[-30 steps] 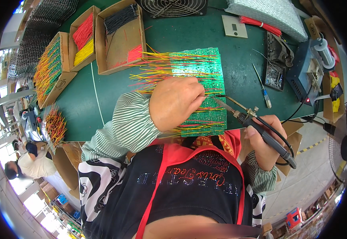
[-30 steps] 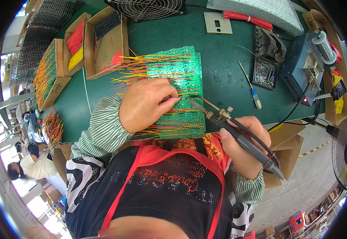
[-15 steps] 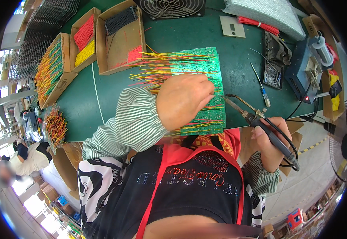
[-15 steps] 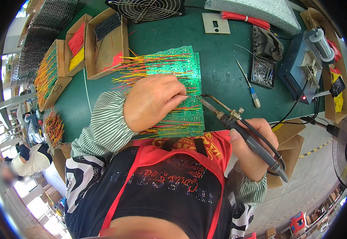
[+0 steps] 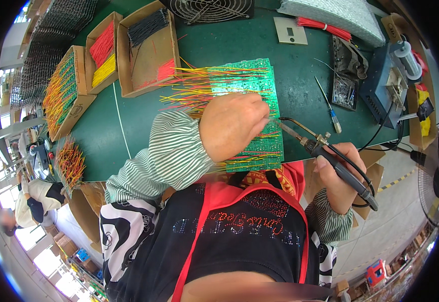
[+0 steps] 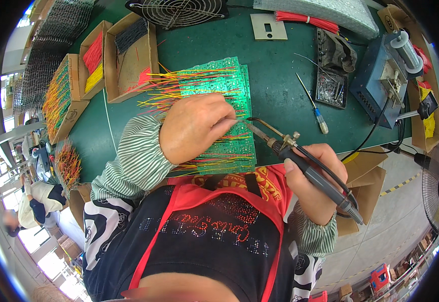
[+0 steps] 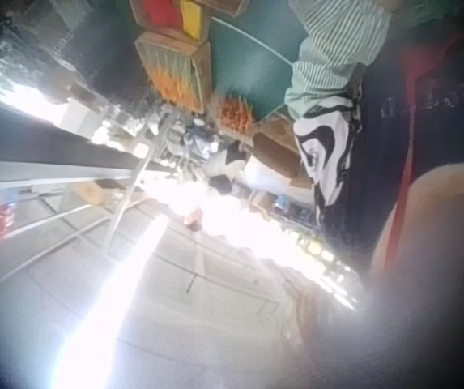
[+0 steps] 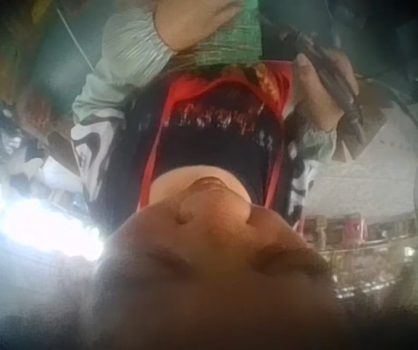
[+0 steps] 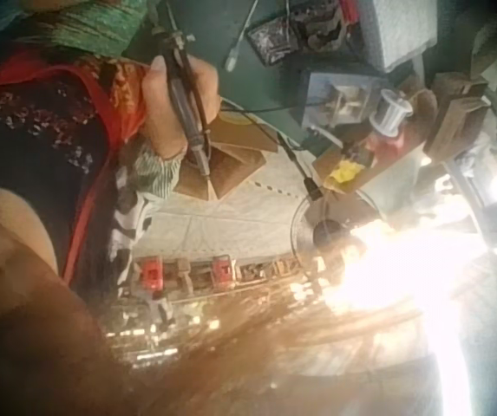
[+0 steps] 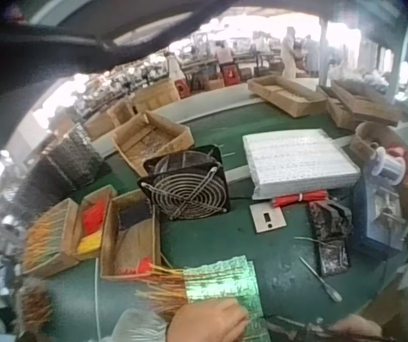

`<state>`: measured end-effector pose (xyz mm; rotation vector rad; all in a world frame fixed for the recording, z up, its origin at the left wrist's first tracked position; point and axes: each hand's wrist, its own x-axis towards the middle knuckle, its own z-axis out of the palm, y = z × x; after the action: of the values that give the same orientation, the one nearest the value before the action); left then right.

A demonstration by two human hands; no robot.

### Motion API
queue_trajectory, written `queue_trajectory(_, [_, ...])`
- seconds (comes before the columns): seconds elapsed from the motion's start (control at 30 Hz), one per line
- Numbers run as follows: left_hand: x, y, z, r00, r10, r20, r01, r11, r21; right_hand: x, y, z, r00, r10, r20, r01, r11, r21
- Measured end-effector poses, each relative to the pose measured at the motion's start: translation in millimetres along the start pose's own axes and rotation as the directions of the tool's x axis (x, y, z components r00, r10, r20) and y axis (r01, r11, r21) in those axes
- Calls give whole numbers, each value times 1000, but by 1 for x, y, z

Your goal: The person solders multiple wires onto a green circuit board at a workstation using a soldering iron and pliers.

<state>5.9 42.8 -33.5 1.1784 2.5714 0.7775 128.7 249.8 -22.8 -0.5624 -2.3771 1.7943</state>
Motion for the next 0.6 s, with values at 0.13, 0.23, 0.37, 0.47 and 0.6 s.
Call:
queue_trajectory(0.13, [1,-2,2,1000,27,-6,-27,1000,2,-3,-4,-2,999,28,-43,-27,999,32])
queue_trajectory(0.23, [0,-1,2,1000,18,-2,-18,1000,1,-5,-2,-8,998,47,-37,-44,996,72])
queue_trajectory(0.37, [0,-3,2,1000,11,4,-11,1000,3,-5,1,-9,998,1,-56,2,998,57])
queue_trajectory(0.47, [-3,-3,-2,1000,26,-17,-26,999,32,-3,-2,-7,998,7,-55,-3,996,84])
queue_trajectory(0.6, [-21,-14,-26,1000,8,25,-11,995,101,-1,-7,-3,999,24,-45,-16,984,175])
